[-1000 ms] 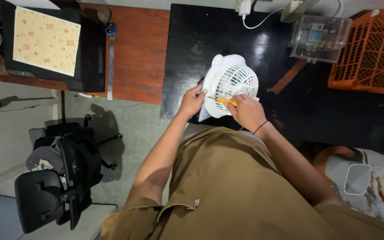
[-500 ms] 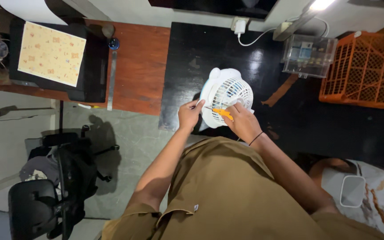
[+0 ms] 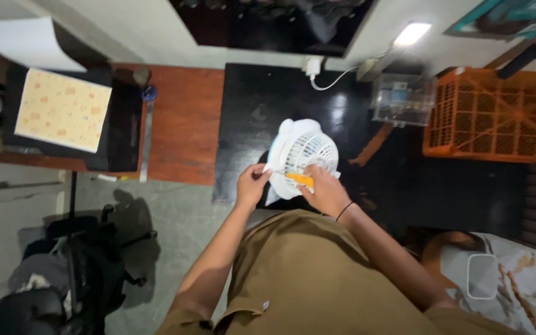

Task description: The person removes the blade assembly from a white desk fan by hand, then uses a screwdriver to unscrew and open the front grille of a blue desk fan on the table, working on the fans one after another.

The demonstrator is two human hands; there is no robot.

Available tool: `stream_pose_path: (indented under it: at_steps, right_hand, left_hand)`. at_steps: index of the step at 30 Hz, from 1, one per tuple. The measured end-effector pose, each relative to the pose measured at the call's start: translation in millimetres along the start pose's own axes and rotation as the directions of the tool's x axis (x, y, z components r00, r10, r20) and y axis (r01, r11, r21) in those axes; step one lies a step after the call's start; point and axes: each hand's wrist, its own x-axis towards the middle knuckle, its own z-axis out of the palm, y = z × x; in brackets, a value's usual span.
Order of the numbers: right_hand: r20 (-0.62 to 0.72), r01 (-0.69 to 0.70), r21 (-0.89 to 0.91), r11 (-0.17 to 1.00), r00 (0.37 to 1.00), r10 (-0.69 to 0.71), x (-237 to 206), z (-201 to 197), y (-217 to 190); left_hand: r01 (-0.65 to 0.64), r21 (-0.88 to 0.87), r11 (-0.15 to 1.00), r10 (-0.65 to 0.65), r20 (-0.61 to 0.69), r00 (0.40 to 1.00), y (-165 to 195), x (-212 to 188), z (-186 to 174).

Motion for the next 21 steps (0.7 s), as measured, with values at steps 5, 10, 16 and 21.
stream_pose_path:
  at_steps: [5,10,16,21]
  right_hand:
    - [0.004,0.016,-0.066,0.998,1.0,-0.016,2.1,-7.5,-1.7]
    - [0.067,-0.038,-0.174,0.984,0.996,0.051,3.5,-8.2,-4.7]
    - [-0.006,-0.099,-0.056,0.994,0.995,0.099,1.6,-12.4,-4.3]
    - [-0.049,0.005,0.003,1.0,0.999,-0.005,-0.4,-16.1,-5.8]
  left_hand:
    - [0.067,-0.068,0.995,-0.067,-0.001,0.998,-6.1,7.2,1.7]
    - [0.059,-0.028,0.998,-0.059,0.008,0.998,-4.1,9.8,-0.2]
    - [0.102,-0.125,0.987,-0.093,0.078,0.993,4.4,9.9,1.0]
    - [0.109,-0.183,0.977,-0.099,0.065,0.993,4.6,12.2,5.3]
